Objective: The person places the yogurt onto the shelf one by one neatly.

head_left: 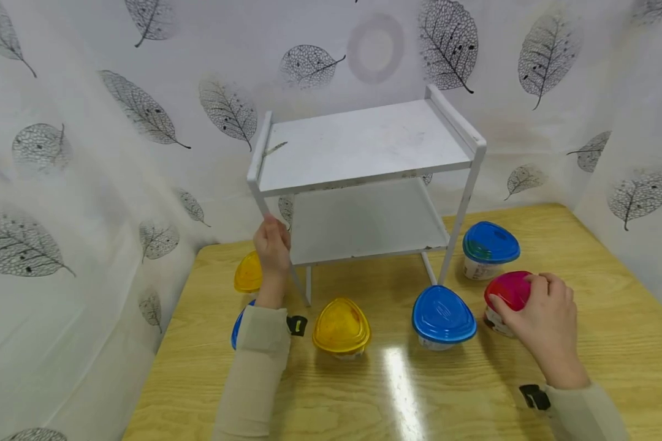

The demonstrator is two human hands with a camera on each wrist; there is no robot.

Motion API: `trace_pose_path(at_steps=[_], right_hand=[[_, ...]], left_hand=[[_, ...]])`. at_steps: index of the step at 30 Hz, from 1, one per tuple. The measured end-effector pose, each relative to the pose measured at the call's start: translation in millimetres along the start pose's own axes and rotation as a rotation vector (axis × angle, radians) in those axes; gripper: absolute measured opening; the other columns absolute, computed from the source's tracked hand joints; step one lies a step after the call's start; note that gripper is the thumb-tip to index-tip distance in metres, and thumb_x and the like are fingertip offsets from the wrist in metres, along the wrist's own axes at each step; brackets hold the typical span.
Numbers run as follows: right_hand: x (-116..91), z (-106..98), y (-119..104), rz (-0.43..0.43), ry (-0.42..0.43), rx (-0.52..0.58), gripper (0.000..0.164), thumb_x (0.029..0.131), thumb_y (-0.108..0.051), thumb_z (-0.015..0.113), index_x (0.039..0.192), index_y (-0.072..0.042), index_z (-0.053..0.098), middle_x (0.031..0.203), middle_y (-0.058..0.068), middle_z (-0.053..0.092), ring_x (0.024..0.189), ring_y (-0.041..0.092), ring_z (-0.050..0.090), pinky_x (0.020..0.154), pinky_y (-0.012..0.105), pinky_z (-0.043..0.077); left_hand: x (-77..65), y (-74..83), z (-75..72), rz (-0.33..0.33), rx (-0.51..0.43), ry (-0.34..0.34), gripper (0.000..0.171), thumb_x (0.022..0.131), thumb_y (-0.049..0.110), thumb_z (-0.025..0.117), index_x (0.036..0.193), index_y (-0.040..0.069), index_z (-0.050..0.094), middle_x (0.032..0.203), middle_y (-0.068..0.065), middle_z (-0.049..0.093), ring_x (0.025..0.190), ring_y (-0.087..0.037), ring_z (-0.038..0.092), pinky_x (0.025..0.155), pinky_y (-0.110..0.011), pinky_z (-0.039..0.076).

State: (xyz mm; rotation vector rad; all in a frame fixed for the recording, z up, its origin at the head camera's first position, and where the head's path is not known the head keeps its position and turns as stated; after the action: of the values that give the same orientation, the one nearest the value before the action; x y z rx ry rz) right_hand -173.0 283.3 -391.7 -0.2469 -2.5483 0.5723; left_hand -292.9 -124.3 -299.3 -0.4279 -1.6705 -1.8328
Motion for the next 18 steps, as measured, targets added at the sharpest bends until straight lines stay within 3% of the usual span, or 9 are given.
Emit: trace_pose_path(at_steps=[12, 18], right_hand=[[0.3, 2.5, 1.7, -0.014, -0.113, 0.086, 0.056, 0.067, -0.012, 0.070, 0.107, 0.014, 0.040, 0.122, 0.033, 0.029, 0.108, 0.052, 0.027, 0.071, 0.067, 0.033], [-0.6, -1.2, 2.2, -0.004, -0.024, 0.074, 0.054, 0.067, -0.018, 0.069, 0.103, 0.011, 0.043, 0.119, 0.033, 0.032, 0.105, 0.051, 0.029, 0.075, 0.063, 0.027]], left_hand=[[0.1, 1.6, 0.9, 0.016, -0.001, -0.001, 0.051, 0.086, 0.055, 0.036, 0.058, 0.013, 0.033, 0.045, 0.011, 0.030, 0.037, -0.003, 0.025, 0.035, -0.018, 0.018], [0.4, 0.7, -0.4, 0.011, -0.009, 0.010, 0.051, 0.085, 0.056, 0.037, 0.057, 0.013, 0.033, 0.045, 0.011, 0.030, 0.036, -0.003, 0.024, 0.035, -0.018, 0.017]])
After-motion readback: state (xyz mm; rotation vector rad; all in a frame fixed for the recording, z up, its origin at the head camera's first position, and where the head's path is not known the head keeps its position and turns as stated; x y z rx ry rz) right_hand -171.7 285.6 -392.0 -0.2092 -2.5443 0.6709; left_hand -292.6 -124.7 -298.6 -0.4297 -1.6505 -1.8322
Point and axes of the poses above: each hand's wrist, its own x-axis towards the middle knuckle, its own z-axis out of the palm, y = z × x, the point moved 7 cm from there along x, towards the middle knuckle
